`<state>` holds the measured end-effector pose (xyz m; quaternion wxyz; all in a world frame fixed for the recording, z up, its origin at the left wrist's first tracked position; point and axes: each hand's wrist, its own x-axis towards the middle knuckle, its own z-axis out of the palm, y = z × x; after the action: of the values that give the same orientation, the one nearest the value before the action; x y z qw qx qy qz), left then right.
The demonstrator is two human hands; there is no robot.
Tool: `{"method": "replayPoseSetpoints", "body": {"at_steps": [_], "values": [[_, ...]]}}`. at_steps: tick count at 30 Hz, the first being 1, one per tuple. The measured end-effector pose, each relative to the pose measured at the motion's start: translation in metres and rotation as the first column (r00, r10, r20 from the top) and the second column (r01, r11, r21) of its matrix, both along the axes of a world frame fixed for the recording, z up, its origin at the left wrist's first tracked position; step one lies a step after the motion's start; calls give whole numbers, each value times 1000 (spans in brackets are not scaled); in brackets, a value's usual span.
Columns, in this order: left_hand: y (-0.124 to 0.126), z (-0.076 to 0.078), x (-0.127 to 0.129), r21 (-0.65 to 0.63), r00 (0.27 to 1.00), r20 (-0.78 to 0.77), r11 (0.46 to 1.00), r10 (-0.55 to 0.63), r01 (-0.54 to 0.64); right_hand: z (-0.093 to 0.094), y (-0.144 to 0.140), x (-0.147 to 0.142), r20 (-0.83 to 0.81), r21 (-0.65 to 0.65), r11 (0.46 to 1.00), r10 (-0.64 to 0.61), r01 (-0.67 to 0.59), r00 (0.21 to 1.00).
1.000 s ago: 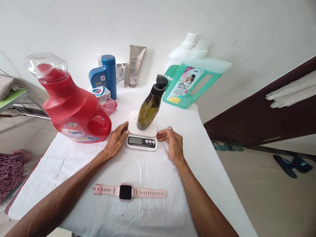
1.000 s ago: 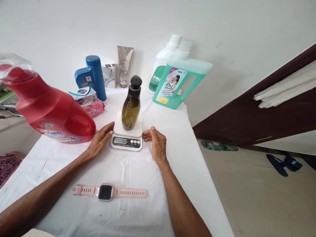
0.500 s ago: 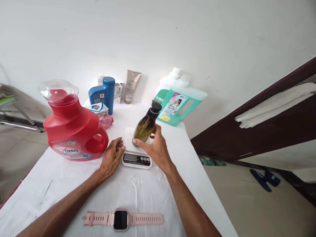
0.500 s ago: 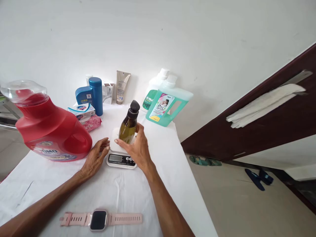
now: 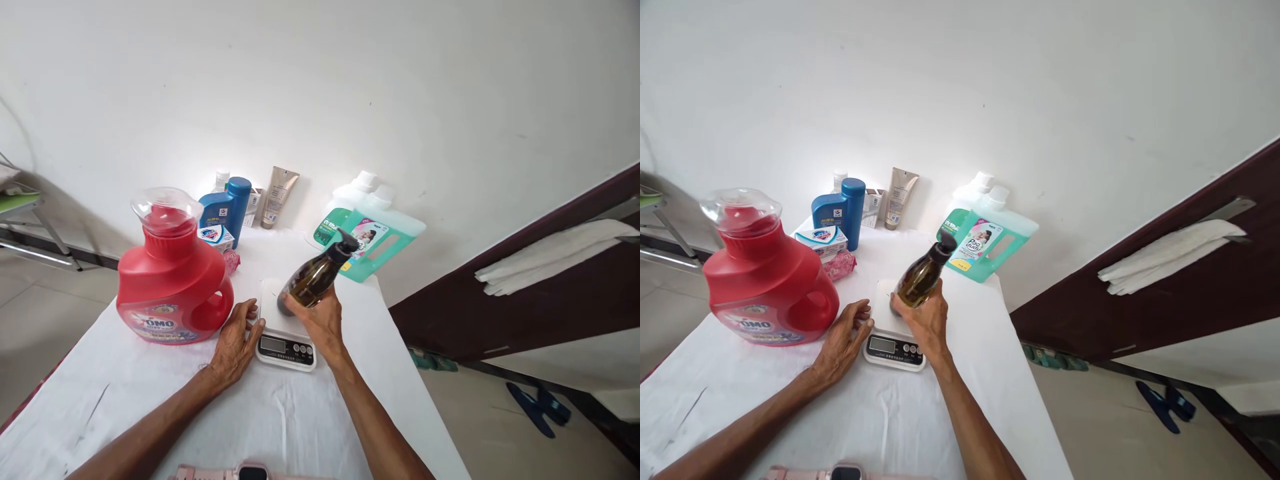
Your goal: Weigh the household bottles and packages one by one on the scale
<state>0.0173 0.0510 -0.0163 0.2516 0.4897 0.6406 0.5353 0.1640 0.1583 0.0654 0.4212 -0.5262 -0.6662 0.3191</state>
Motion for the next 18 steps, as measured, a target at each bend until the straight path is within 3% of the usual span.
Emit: {"method": "replayPoseSetpoints", "body": {"at_steps": [4,8,12,18], "values": [[1,-2,3,-6,1000,10,1000,15,-15,13,48,-13,-113,155,987,-24,41,993],[2,-1,5,-36,999,44,999,26,-25,17,118,-40,-52,155,975,-150,157,987],[3,4,6,-81,998,63,997,23,-18,-1,176,-69,60,69,958,-283,278,957],[3,10,6,-132,998,68,991,18,-8,-35,227,-96,86,19,937,-350,349,933]]}}
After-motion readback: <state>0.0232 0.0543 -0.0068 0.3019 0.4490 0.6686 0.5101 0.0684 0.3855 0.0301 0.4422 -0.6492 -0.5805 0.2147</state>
